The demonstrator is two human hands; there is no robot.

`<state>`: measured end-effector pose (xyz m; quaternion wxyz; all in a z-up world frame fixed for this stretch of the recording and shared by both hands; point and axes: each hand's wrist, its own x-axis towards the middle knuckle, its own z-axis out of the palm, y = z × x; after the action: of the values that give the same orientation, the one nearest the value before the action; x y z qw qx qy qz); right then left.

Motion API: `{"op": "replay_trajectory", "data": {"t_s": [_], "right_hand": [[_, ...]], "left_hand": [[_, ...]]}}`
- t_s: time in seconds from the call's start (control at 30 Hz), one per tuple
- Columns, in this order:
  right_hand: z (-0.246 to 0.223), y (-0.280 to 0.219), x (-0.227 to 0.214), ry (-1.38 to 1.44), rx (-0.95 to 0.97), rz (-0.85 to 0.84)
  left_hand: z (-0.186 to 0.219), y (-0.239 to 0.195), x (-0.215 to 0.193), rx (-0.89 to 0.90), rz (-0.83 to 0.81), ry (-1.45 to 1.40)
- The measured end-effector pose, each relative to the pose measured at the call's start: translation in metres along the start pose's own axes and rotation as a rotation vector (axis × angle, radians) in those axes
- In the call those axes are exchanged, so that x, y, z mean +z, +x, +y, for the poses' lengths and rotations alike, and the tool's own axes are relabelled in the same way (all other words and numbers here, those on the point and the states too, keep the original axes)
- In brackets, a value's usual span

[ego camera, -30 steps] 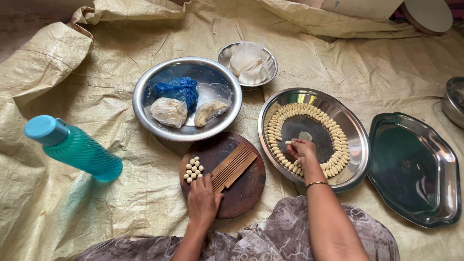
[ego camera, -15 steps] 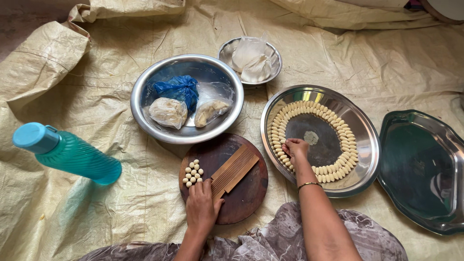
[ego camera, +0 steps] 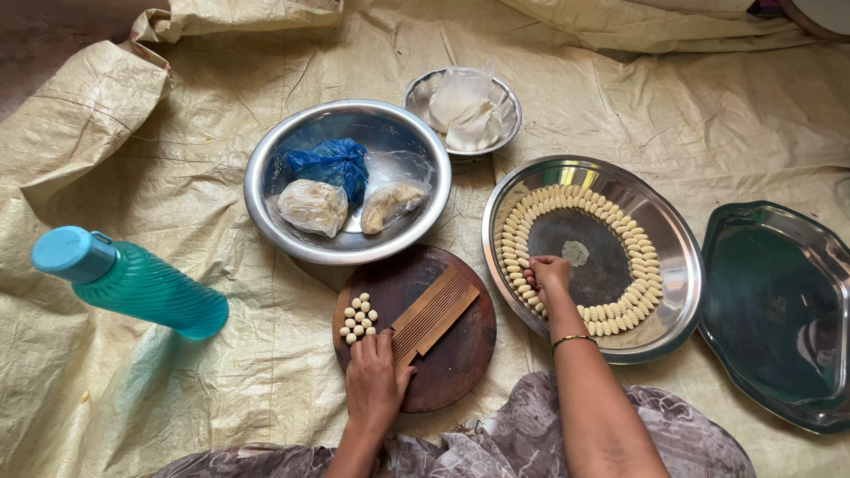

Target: The person rolls small dough balls between their palms and presses them on a wooden ridged tool to create textured shapes, then places the shaped pieces into a metal tray. The person repeats this process with multiple dough balls.

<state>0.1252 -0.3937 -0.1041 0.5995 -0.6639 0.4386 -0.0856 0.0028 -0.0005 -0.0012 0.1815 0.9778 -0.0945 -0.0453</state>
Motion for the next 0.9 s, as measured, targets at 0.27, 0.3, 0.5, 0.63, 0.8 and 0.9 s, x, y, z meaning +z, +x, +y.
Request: {"op": "replay_trajectory", "data": {"t_s": [0.27,0.3,0.5,0.63,0.8,0.9], "right_hand": [[-0.004,-0.004,0.005,-0.011,-0.071,0.034],[-0.004,-0.003,0.006,-0.010,-0.098,0.035],[0.006,0.009,0.010,0.001,-0.114,0.072],[0.010,0.019,0.012,-0.018,-0.152,0.099],[0.011,0.018,0.009,-0.207,-0.198,0.064],[0.007,0.011,0.008,-0.366,-0.207,0.170]], "left_hand": [[0.000,-0.003,-0.001,0.011,0.026,-0.020],[0.001,-0.002,-0.002,0.013,0.039,-0.021],[0.002,-0.002,-0.004,-0.004,0.006,-0.020],[0.001,-0.001,-0.004,0.004,0.013,-0.017],[0.000,-0.001,-0.003,0.008,0.025,-0.023],[0.000,-0.001,-0.003,-0.007,-0.018,-0.015]]}}
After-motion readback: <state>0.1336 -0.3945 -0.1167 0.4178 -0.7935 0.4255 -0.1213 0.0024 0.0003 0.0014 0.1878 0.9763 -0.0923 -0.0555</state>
